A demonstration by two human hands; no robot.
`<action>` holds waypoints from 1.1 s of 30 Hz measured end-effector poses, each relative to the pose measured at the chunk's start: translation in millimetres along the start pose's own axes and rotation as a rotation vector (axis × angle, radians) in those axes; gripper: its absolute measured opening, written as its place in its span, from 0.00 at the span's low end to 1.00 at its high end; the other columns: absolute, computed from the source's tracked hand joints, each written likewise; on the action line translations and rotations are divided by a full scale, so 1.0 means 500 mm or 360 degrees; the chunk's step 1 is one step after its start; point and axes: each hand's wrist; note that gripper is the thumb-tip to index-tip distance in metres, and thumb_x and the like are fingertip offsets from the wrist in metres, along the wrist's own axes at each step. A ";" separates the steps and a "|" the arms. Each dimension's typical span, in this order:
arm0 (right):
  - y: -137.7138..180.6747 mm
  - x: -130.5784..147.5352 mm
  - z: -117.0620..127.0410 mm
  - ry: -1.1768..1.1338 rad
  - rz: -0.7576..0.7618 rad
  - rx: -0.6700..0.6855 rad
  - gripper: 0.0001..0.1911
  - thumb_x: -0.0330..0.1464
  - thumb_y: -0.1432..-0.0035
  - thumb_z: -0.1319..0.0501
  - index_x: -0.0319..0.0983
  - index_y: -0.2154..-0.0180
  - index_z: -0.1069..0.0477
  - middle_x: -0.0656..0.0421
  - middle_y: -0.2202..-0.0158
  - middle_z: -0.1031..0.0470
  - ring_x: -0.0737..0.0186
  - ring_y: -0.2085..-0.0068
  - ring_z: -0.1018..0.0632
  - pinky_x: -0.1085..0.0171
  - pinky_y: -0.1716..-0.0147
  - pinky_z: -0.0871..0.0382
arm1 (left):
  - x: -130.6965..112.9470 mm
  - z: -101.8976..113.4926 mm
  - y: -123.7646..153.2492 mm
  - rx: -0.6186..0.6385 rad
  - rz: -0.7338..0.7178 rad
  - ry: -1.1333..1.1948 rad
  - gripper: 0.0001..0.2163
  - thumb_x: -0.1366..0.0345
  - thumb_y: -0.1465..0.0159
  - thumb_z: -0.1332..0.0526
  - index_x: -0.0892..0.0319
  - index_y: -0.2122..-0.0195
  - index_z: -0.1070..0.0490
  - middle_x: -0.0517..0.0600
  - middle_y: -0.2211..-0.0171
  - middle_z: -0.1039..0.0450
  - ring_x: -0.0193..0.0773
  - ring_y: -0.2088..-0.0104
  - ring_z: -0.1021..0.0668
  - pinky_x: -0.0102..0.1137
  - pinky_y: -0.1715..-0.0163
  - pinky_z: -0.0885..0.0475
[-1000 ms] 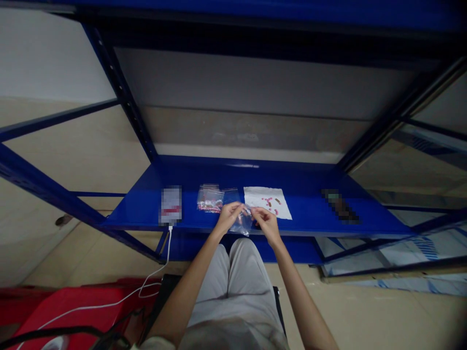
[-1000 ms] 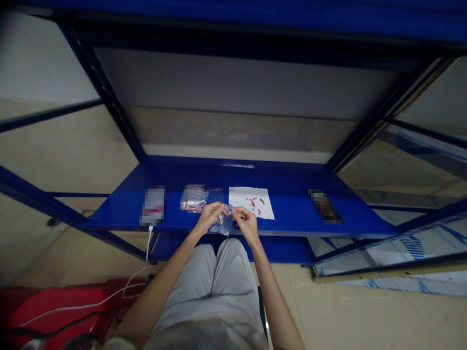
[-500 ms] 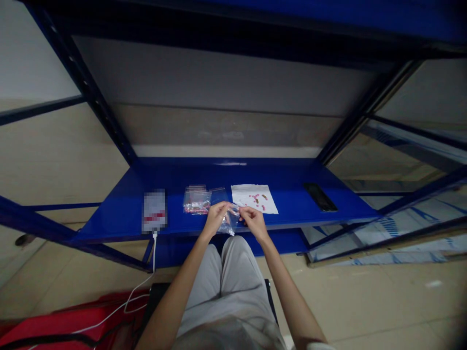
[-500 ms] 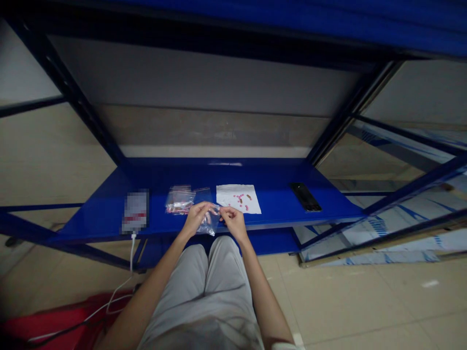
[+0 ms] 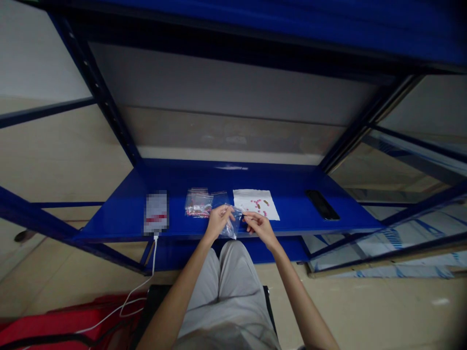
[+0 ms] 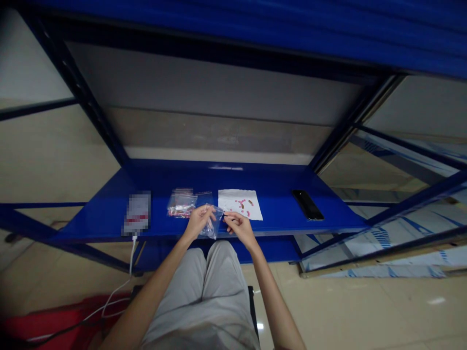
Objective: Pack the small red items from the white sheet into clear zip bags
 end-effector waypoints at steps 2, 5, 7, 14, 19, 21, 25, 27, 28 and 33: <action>-0.006 -0.003 -0.010 0.0064 -0.0008 -0.0046 0.20 0.44 0.55 0.37 0.37 0.63 0.28 0.60 0.77 0.29 0.71 0.82 0.32 0.72 0.86 0.42 | -0.001 0.000 0.000 0.0050 -0.0017 -0.0017 0.17 0.52 0.43 0.44 0.64 0.69 0.30 0.48 0.80 0.28 0.27 0.88 0.31 0.23 0.87 0.36; -0.016 -0.009 -0.029 0.0155 0.0054 -0.0163 0.19 0.45 0.55 0.37 0.35 0.69 0.27 0.59 0.78 0.29 0.69 0.81 0.32 0.71 0.86 0.44 | -0.005 0.001 0.002 0.0152 0.0002 -0.0024 0.18 0.52 0.43 0.44 0.65 0.70 0.29 0.49 0.80 0.27 0.27 0.88 0.32 0.23 0.87 0.37; -0.019 -0.012 -0.034 0.0157 0.0074 -0.0199 0.19 0.46 0.56 0.37 0.35 0.71 0.27 0.58 0.79 0.29 0.68 0.81 0.32 0.70 0.85 0.45 | -0.006 0.001 0.003 0.0189 0.0014 -0.0026 0.18 0.52 0.43 0.44 0.65 0.70 0.28 0.50 0.79 0.27 0.28 0.88 0.32 0.23 0.87 0.37; -0.020 -0.019 -0.029 0.0124 0.0099 -0.0160 0.20 0.47 0.56 0.37 0.35 0.73 0.28 0.60 0.81 0.30 0.68 0.81 0.33 0.69 0.81 0.43 | 0.003 0.005 0.002 0.0227 -0.0019 -0.0026 0.19 0.52 0.41 0.47 0.65 0.68 0.27 0.50 0.78 0.26 0.29 0.86 0.31 0.23 0.85 0.37; -0.021 -0.024 -0.035 0.0203 0.0106 -0.0237 0.20 0.48 0.56 0.38 0.36 0.76 0.29 0.63 0.85 0.34 0.69 0.82 0.36 0.69 0.82 0.46 | 0.006 0.004 -0.001 0.0198 -0.0054 -0.0074 0.19 0.52 0.41 0.47 0.64 0.70 0.27 0.51 0.74 0.25 0.29 0.84 0.30 0.24 0.83 0.36; -0.019 -0.020 -0.036 0.0227 0.0102 -0.0257 0.20 0.48 0.56 0.38 0.36 0.77 0.30 0.63 0.85 0.35 0.70 0.82 0.37 0.69 0.82 0.48 | 0.004 0.003 -0.001 0.0203 -0.0071 -0.0088 0.19 0.52 0.41 0.47 0.64 0.69 0.27 0.52 0.72 0.24 0.28 0.85 0.30 0.24 0.84 0.36; -0.014 -0.005 -0.034 0.0219 0.0054 -0.0231 0.20 0.48 0.56 0.38 0.36 0.77 0.31 0.64 0.85 0.35 0.71 0.84 0.39 0.70 0.84 0.50 | 0.000 0.001 0.002 0.0204 -0.0093 -0.0112 0.18 0.52 0.42 0.45 0.64 0.72 0.27 0.51 0.73 0.25 0.28 0.86 0.30 0.24 0.84 0.37; -0.012 0.001 -0.032 0.0193 0.0009 -0.0168 0.20 0.49 0.56 0.38 0.36 0.76 0.31 0.63 0.85 0.35 0.71 0.84 0.39 0.70 0.85 0.50 | -0.001 0.002 0.004 0.0188 -0.0096 -0.0120 0.18 0.52 0.42 0.45 0.64 0.75 0.28 0.50 0.76 0.25 0.28 0.86 0.30 0.24 0.84 0.37; -0.011 0.003 -0.031 0.0183 -0.0013 -0.0132 0.20 0.49 0.57 0.38 0.36 0.76 0.30 0.63 0.85 0.34 0.71 0.84 0.39 0.70 0.86 0.50 | 0.000 0.003 0.005 0.0174 -0.0096 -0.0123 0.19 0.52 0.42 0.46 0.64 0.76 0.28 0.49 0.78 0.26 0.29 0.86 0.30 0.25 0.84 0.37; -0.008 0.003 -0.028 0.0154 0.0024 -0.0087 0.21 0.49 0.58 0.37 0.37 0.74 0.27 0.61 0.83 0.31 0.68 0.82 0.34 0.70 0.85 0.47 | 0.000 0.008 0.006 0.0118 -0.0081 -0.0151 0.19 0.51 0.41 0.47 0.63 0.75 0.28 0.48 0.82 0.28 0.32 0.85 0.29 0.25 0.83 0.36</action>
Point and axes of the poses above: each hand's wrist, its own y-axis away from the middle knuckle, its own z-axis out of the back of the hand, x = y × z
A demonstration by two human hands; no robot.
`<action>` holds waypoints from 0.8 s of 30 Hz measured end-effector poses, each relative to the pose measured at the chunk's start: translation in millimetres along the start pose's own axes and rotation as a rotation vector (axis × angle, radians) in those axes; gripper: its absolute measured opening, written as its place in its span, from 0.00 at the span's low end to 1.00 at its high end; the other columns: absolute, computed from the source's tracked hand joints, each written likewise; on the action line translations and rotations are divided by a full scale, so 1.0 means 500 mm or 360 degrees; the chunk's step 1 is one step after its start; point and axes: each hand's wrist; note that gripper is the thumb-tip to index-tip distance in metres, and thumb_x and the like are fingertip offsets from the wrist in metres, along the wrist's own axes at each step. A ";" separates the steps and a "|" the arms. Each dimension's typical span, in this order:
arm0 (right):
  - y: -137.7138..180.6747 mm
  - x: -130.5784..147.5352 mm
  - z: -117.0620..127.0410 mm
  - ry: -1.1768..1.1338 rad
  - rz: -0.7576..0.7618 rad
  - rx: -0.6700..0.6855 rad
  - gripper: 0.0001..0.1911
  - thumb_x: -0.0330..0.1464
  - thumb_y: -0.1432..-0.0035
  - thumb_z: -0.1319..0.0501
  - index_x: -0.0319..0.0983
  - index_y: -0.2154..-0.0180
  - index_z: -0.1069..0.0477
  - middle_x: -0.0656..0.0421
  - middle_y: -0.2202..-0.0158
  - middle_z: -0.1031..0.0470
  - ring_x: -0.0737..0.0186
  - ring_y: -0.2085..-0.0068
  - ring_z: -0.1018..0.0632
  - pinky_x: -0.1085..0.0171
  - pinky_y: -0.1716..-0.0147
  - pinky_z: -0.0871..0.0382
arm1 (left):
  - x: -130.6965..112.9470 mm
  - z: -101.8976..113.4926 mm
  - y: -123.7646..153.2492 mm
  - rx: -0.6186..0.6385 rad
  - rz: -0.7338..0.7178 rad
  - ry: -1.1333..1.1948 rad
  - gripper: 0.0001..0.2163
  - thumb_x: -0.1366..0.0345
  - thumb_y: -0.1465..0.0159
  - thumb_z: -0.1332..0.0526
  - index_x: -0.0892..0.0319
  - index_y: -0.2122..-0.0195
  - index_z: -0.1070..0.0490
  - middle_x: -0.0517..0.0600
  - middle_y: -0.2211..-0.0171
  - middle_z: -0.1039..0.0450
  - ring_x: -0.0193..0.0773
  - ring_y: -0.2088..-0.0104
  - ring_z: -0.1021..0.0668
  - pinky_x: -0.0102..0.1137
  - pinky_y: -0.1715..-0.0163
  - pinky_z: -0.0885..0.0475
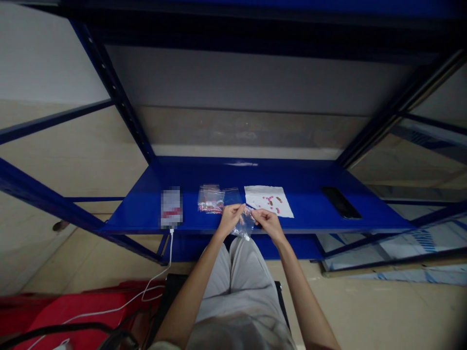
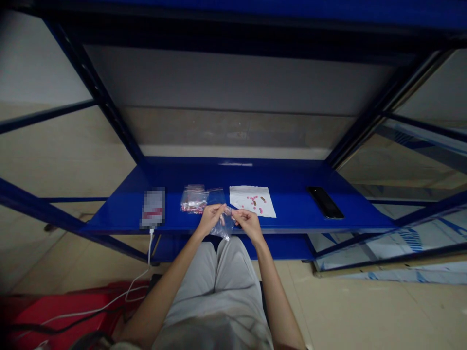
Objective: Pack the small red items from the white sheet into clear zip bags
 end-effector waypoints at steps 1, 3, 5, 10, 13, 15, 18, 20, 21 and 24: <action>0.000 -0.001 0.000 0.0006 0.0013 -0.0002 0.21 0.50 0.57 0.38 0.37 0.74 0.27 0.61 0.83 0.31 0.68 0.82 0.34 0.69 0.85 0.47 | -0.001 0.001 0.000 -0.0004 0.0004 -0.0007 0.20 0.51 0.41 0.48 0.63 0.75 0.28 0.48 0.82 0.28 0.32 0.85 0.29 0.25 0.82 0.36; 0.000 -0.003 0.000 0.0035 0.0022 -0.0006 0.21 0.50 0.55 0.40 0.37 0.75 0.27 0.61 0.84 0.31 0.68 0.83 0.35 0.69 0.85 0.47 | -0.004 0.003 0.000 0.0003 0.0012 -0.0025 0.20 0.51 0.41 0.48 0.63 0.75 0.28 0.47 0.83 0.29 0.32 0.85 0.29 0.25 0.82 0.36; -0.002 -0.006 -0.001 0.0071 0.0032 -0.0008 0.22 0.50 0.54 0.41 0.37 0.76 0.29 0.61 0.84 0.32 0.69 0.83 0.36 0.69 0.86 0.47 | -0.007 0.004 0.001 0.0013 0.0017 -0.0048 0.20 0.51 0.40 0.48 0.63 0.75 0.28 0.46 0.85 0.31 0.31 0.85 0.29 0.25 0.82 0.37; -0.006 -0.018 -0.002 0.0127 0.0125 -0.0047 0.20 0.49 0.51 0.42 0.38 0.78 0.34 0.63 0.85 0.35 0.69 0.82 0.36 0.69 0.82 0.45 | -0.004 -0.003 -0.001 0.0006 0.0022 -0.0069 0.20 0.51 0.41 0.47 0.62 0.79 0.29 0.46 0.86 0.31 0.30 0.86 0.31 0.25 0.81 0.37; -0.008 -0.023 -0.002 0.0098 0.0141 -0.0059 0.19 0.48 0.50 0.42 0.38 0.77 0.34 0.64 0.85 0.35 0.69 0.82 0.36 0.69 0.80 0.44 | -0.001 -0.009 -0.002 -0.0006 0.0048 -0.0052 0.20 0.50 0.41 0.47 0.63 0.76 0.29 0.47 0.83 0.29 0.28 0.89 0.33 0.24 0.87 0.40; -0.008 -0.024 -0.002 0.0062 0.0119 -0.0051 0.19 0.48 0.50 0.42 0.37 0.75 0.33 0.64 0.85 0.35 0.69 0.82 0.35 0.69 0.81 0.45 | -0.001 -0.011 -0.003 -0.0020 0.0066 -0.0035 0.20 0.50 0.41 0.48 0.63 0.73 0.29 0.46 0.84 0.30 0.27 0.91 0.35 0.23 0.89 0.43; -0.007 -0.022 -0.004 -0.0018 0.0104 -0.0051 0.20 0.48 0.53 0.40 0.36 0.71 0.30 0.63 0.83 0.33 0.69 0.81 0.34 0.69 0.81 0.43 | -0.003 -0.010 -0.004 -0.0046 0.0077 -0.0007 0.19 0.50 0.41 0.48 0.63 0.72 0.30 0.44 0.86 0.33 0.27 0.91 0.36 0.23 0.90 0.44; -0.007 -0.022 -0.005 -0.0089 0.0096 -0.0032 0.23 0.46 0.57 0.36 0.36 0.64 0.29 0.62 0.80 0.30 0.69 0.80 0.33 0.69 0.80 0.41 | -0.003 -0.009 -0.004 -0.0064 0.0075 0.0007 0.20 0.49 0.41 0.49 0.63 0.73 0.32 0.44 0.86 0.33 0.27 0.91 0.35 0.22 0.90 0.43; -0.008 -0.022 -0.006 -0.0113 0.0087 -0.0017 0.25 0.45 0.59 0.34 0.36 0.61 0.30 0.62 0.79 0.30 0.69 0.80 0.33 0.69 0.80 0.41 | -0.003 -0.008 -0.005 -0.0068 0.0073 0.0010 0.20 0.49 0.40 0.50 0.63 0.73 0.32 0.44 0.86 0.33 0.27 0.91 0.35 0.22 0.90 0.43; -0.010 -0.022 -0.004 -0.0056 0.0077 0.0069 0.24 0.44 0.62 0.33 0.36 0.64 0.30 0.62 0.77 0.29 0.73 0.83 0.38 0.71 0.84 0.46 | -0.005 -0.008 -0.001 -0.0058 0.0053 -0.0009 0.21 0.49 0.40 0.51 0.63 0.75 0.33 0.45 0.86 0.33 0.26 0.91 0.35 0.22 0.89 0.42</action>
Point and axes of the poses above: each hand's wrist, its own y-axis away from the middle knuckle, its own z-axis out of the back of the hand, x = y × z
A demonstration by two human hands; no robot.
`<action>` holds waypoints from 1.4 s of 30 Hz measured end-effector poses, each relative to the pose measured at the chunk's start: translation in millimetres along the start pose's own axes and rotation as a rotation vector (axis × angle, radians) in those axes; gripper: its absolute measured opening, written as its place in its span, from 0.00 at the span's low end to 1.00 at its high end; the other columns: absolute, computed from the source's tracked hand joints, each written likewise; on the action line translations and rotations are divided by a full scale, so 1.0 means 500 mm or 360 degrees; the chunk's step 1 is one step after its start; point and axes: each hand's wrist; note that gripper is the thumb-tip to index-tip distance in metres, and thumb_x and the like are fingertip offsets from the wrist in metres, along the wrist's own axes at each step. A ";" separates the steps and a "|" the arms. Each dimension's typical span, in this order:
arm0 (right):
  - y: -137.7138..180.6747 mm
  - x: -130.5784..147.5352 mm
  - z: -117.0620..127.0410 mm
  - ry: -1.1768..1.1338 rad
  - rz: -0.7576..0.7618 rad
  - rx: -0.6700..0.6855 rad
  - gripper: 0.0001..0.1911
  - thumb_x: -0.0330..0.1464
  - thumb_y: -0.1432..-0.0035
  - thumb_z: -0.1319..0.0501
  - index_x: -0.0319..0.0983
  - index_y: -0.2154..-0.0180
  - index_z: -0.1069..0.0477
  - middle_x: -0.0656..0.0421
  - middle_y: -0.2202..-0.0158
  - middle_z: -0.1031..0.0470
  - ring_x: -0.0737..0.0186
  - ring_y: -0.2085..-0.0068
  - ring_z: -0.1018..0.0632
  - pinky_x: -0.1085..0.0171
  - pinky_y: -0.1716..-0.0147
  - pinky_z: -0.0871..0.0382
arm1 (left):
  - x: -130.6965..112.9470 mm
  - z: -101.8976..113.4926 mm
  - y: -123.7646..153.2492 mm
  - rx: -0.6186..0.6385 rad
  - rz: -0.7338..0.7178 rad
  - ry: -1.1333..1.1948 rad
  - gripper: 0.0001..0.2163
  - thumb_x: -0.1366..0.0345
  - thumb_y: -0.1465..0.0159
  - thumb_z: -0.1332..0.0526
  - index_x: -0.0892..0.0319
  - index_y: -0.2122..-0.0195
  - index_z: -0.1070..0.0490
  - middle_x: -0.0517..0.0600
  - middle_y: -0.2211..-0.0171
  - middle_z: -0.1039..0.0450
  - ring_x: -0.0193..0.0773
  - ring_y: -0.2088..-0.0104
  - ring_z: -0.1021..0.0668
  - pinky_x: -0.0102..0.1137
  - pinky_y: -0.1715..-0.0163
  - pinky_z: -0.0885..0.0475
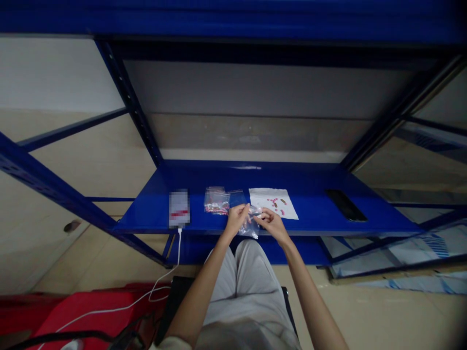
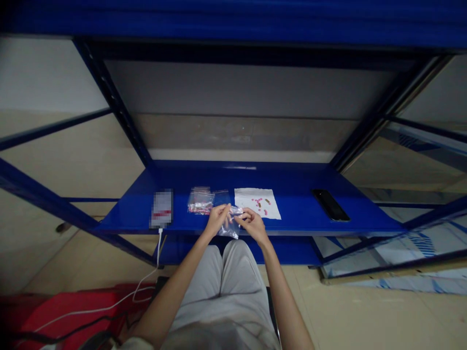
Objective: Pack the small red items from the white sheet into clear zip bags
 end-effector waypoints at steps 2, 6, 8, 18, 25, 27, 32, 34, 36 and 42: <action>0.000 0.004 0.004 0.0069 0.0026 0.0050 0.21 0.45 0.60 0.34 0.35 0.68 0.29 0.61 0.76 0.29 0.75 0.83 0.41 0.71 0.85 0.50 | -0.003 0.000 0.007 0.0004 -0.0032 -0.0037 0.21 0.49 0.41 0.49 0.63 0.76 0.32 0.45 0.86 0.33 0.27 0.90 0.35 0.22 0.88 0.41; -0.002 0.025 0.011 0.0079 0.0036 0.0012 0.19 0.46 0.54 0.38 0.36 0.68 0.29 0.61 0.77 0.30 0.73 0.83 0.40 0.71 0.85 0.51 | -0.011 0.011 0.034 -0.0142 -0.0134 -0.0157 0.16 0.52 0.43 0.45 0.61 0.66 0.29 0.48 0.79 0.28 0.31 0.82 0.29 0.25 0.81 0.35; -0.011 0.039 0.009 0.0133 0.0138 -0.0056 0.19 0.46 0.51 0.41 0.37 0.68 0.29 0.60 0.75 0.29 0.70 0.80 0.35 0.70 0.83 0.47 | -0.012 0.026 0.047 -0.0443 -0.0280 -0.0438 0.13 0.55 0.42 0.45 0.57 0.63 0.28 0.50 0.72 0.26 0.34 0.75 0.26 0.29 0.70 0.31; -0.113 0.064 -0.064 0.0984 0.0314 -0.0343 0.18 0.45 0.51 0.40 0.40 0.62 0.28 0.58 0.76 0.25 0.56 0.72 0.25 0.65 0.75 0.39 | 0.006 0.074 0.024 -0.0966 -0.0354 -0.1567 0.18 0.62 0.37 0.53 0.61 0.48 0.38 0.57 0.39 0.49 0.47 0.38 0.51 0.48 0.44 0.49; -0.093 0.050 -0.088 0.1066 0.0552 -0.0464 0.25 0.43 0.45 0.45 0.40 0.47 0.38 0.52 0.58 0.28 0.59 0.68 0.26 0.63 0.70 0.35 | 0.027 0.077 0.013 -0.1000 -0.0192 -0.1621 0.22 0.60 0.36 0.55 0.65 0.43 0.43 0.60 0.40 0.50 0.48 0.38 0.54 0.49 0.42 0.56; -0.073 0.047 -0.083 0.1007 0.0570 -0.0435 0.23 0.43 0.44 0.47 0.41 0.48 0.37 0.53 0.58 0.29 0.64 0.75 0.29 0.63 0.71 0.35 | 0.028 0.078 0.014 -0.0994 -0.0156 -0.1634 0.21 0.61 0.36 0.56 0.65 0.44 0.42 0.59 0.40 0.49 0.48 0.38 0.54 0.49 0.42 0.57; -0.032 0.032 -0.066 0.0693 0.0558 -0.0305 0.17 0.42 0.44 0.47 0.40 0.59 0.29 0.56 0.64 0.27 0.69 0.80 0.35 0.65 0.74 0.37 | 0.019 0.080 0.026 -0.1045 -0.0182 -0.1618 0.18 0.65 0.35 0.56 0.59 0.47 0.37 0.55 0.40 0.48 0.46 0.38 0.54 0.49 0.42 0.55; -0.024 0.028 -0.060 0.0500 0.0492 -0.0344 0.17 0.43 0.45 0.45 0.38 0.63 0.28 0.55 0.66 0.27 0.70 0.80 0.36 0.66 0.76 0.38 | 0.014 0.081 0.034 -0.1026 -0.0269 -0.1579 0.18 0.66 0.35 0.55 0.57 0.47 0.37 0.54 0.39 0.49 0.45 0.38 0.54 0.48 0.43 0.53; -0.019 0.027 -0.053 0.0297 0.0368 -0.0304 0.18 0.44 0.46 0.45 0.37 0.65 0.27 0.56 0.70 0.26 0.70 0.81 0.37 0.67 0.80 0.40 | 0.010 0.080 0.043 -0.0941 -0.0413 -0.1553 0.17 0.66 0.36 0.54 0.55 0.46 0.37 0.53 0.39 0.49 0.44 0.38 0.52 0.46 0.43 0.51; -0.008 0.027 -0.028 -0.0077 0.0087 -0.0110 0.21 0.47 0.50 0.42 0.36 0.65 0.25 0.56 0.75 0.25 0.69 0.82 0.34 0.70 0.86 0.45 | 0.006 0.053 0.060 -0.0388 -0.0894 -0.1699 0.17 0.68 0.36 0.51 0.53 0.46 0.39 0.52 0.42 0.42 0.42 0.39 0.47 0.42 0.45 0.46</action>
Point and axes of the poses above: each hand's wrist, its own y-axis away from the middle knuckle, its own z-axis out of the back of the hand, x = y × z
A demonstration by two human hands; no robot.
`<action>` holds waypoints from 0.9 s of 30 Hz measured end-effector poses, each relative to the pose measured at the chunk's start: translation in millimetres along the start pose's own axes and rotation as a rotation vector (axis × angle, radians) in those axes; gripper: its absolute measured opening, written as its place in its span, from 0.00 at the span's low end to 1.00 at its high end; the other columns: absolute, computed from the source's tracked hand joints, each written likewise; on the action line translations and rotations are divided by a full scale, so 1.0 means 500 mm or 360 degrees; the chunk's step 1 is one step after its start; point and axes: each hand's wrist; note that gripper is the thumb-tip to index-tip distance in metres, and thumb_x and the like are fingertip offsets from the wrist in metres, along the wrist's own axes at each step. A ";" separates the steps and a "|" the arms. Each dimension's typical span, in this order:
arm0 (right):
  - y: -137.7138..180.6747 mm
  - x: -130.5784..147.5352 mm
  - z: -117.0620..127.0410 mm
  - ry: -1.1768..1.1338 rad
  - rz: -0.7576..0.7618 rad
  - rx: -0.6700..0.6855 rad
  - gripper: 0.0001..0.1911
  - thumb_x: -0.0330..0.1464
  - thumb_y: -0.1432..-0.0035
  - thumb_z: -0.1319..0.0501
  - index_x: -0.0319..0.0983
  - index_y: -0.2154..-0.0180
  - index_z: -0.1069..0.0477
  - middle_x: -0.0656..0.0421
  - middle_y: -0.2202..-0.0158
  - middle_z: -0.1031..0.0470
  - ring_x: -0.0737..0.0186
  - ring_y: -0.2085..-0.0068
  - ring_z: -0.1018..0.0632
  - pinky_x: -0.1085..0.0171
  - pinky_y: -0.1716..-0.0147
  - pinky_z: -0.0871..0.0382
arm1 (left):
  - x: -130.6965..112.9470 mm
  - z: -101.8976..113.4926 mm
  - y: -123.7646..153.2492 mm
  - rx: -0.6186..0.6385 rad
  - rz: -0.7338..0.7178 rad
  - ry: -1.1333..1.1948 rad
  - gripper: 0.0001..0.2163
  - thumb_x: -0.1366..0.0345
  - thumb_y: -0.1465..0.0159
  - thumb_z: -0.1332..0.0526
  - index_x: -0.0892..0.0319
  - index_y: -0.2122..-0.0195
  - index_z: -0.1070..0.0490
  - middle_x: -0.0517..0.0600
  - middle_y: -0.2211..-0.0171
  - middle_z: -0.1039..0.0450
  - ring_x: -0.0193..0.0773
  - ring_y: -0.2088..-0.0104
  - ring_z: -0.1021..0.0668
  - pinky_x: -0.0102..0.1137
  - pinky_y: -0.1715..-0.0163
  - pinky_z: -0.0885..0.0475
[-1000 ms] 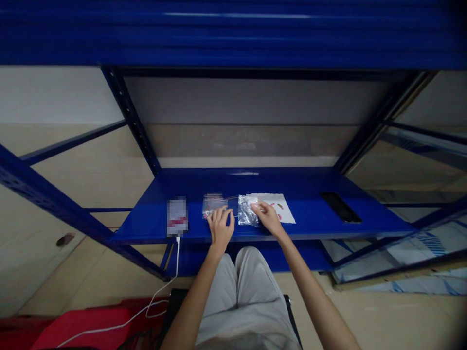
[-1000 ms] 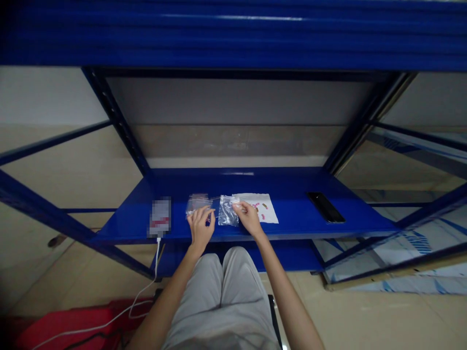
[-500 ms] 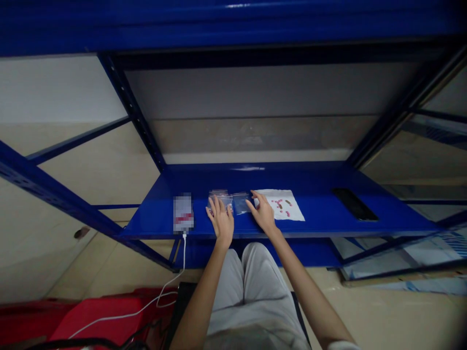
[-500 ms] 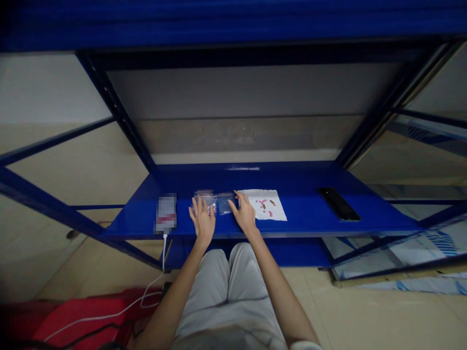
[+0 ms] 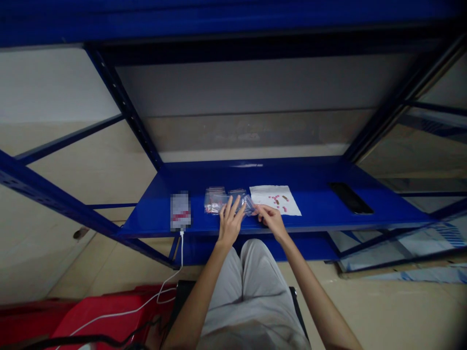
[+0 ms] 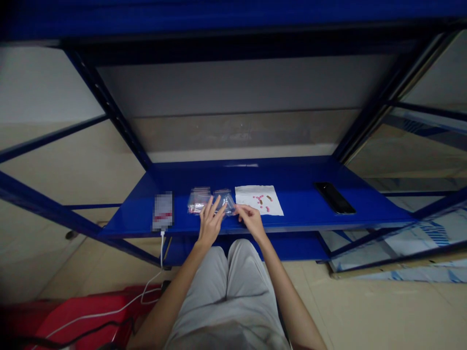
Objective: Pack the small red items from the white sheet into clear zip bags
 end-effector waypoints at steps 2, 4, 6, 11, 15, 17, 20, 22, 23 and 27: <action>0.001 -0.005 0.012 -0.0066 -0.0033 -0.0060 0.21 0.46 0.55 0.38 0.36 0.67 0.25 0.56 0.76 0.25 0.67 0.80 0.32 0.70 0.87 0.43 | -0.016 -0.005 -0.009 0.0033 -0.0102 0.0000 0.18 0.68 0.37 0.50 0.52 0.46 0.39 0.52 0.42 0.42 0.43 0.39 0.46 0.42 0.46 0.46; 0.000 -0.012 0.025 -0.0134 -0.0062 -0.0118 0.20 0.46 0.56 0.37 0.36 0.70 0.25 0.56 0.77 0.25 0.66 0.78 0.29 0.70 0.85 0.38 | -0.035 -0.010 -0.025 0.0006 -0.0094 0.0025 0.17 0.69 0.38 0.48 0.51 0.47 0.38 0.51 0.42 0.42 0.43 0.40 0.45 0.42 0.46 0.46; -0.002 -0.018 0.035 -0.0201 -0.0092 -0.0140 0.18 0.46 0.56 0.37 0.37 0.71 0.25 0.57 0.77 0.25 0.64 0.77 0.27 0.68 0.81 0.32 | -0.056 -0.018 -0.042 -0.0088 0.0041 0.0087 0.15 0.70 0.40 0.46 0.51 0.51 0.35 0.51 0.43 0.41 0.44 0.40 0.43 0.42 0.47 0.45; -0.009 -0.032 0.040 -0.0281 -0.0087 -0.0035 0.15 0.43 0.57 0.35 0.39 0.70 0.24 0.58 0.73 0.23 0.60 0.70 0.24 0.63 0.72 0.26 | -0.096 -0.048 -0.061 -0.0410 0.0575 0.0248 0.03 0.65 0.44 0.41 0.57 0.74 0.32 0.53 0.62 0.33 0.44 0.56 0.31 0.39 0.56 0.40; -0.009 -0.034 0.036 -0.0258 -0.0133 0.0037 0.16 0.43 0.59 0.34 0.38 0.71 0.23 0.58 0.75 0.23 0.62 0.73 0.24 0.61 0.70 0.26 | -0.099 -0.065 -0.056 -0.0383 0.0529 0.0273 0.13 0.64 0.43 0.41 0.59 0.84 0.38 0.49 0.72 0.38 0.38 0.65 0.33 0.35 0.61 0.42; -0.007 -0.033 0.036 -0.0248 -0.0159 0.0042 0.16 0.43 0.60 0.33 0.37 0.72 0.23 0.57 0.75 0.23 0.63 0.75 0.24 0.61 0.70 0.26 | -0.094 -0.068 -0.056 -0.0347 0.0494 0.0293 0.14 0.63 0.43 0.42 0.59 0.84 0.38 0.48 0.74 0.39 0.37 0.67 0.33 0.34 0.62 0.43; -0.005 -0.031 0.036 -0.0256 -0.0166 0.0030 0.15 0.41 0.61 0.32 0.37 0.72 0.23 0.57 0.76 0.23 0.64 0.77 0.25 0.63 0.72 0.27 | -0.089 -0.068 -0.057 -0.0333 0.0488 0.0332 0.16 0.62 0.42 0.42 0.59 0.85 0.39 0.47 0.75 0.40 0.36 0.69 0.34 0.33 0.63 0.43; -0.005 -0.031 0.036 -0.0251 -0.0164 0.0025 0.14 0.40 0.61 0.32 0.36 0.73 0.24 0.58 0.78 0.24 0.66 0.79 0.26 0.65 0.75 0.29 | -0.089 -0.068 -0.058 -0.0332 0.0486 0.0357 0.17 0.61 0.42 0.42 0.60 0.86 0.41 0.46 0.76 0.40 0.35 0.69 0.34 0.33 0.64 0.43; -0.004 -0.032 0.035 -0.0243 -0.0161 0.0026 0.14 0.40 0.61 0.32 0.36 0.74 0.24 0.58 0.79 0.24 0.67 0.80 0.27 0.66 0.76 0.29 | -0.089 -0.068 -0.059 -0.0329 0.0488 0.0367 0.17 0.61 0.42 0.42 0.60 0.86 0.42 0.46 0.76 0.40 0.35 0.69 0.34 0.33 0.64 0.43; -0.003 -0.035 0.032 -0.0226 -0.0143 0.0028 0.13 0.39 0.61 0.32 0.36 0.75 0.24 0.59 0.81 0.26 0.69 0.81 0.28 0.68 0.78 0.31 | -0.089 -0.069 -0.058 -0.0307 0.0508 0.0378 0.18 0.61 0.42 0.43 0.60 0.86 0.44 0.46 0.76 0.40 0.35 0.69 0.34 0.33 0.63 0.43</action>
Point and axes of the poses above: each hand's wrist, its own y-axis away from the middle knuckle, its own z-axis out of the back of the hand, x = y × z
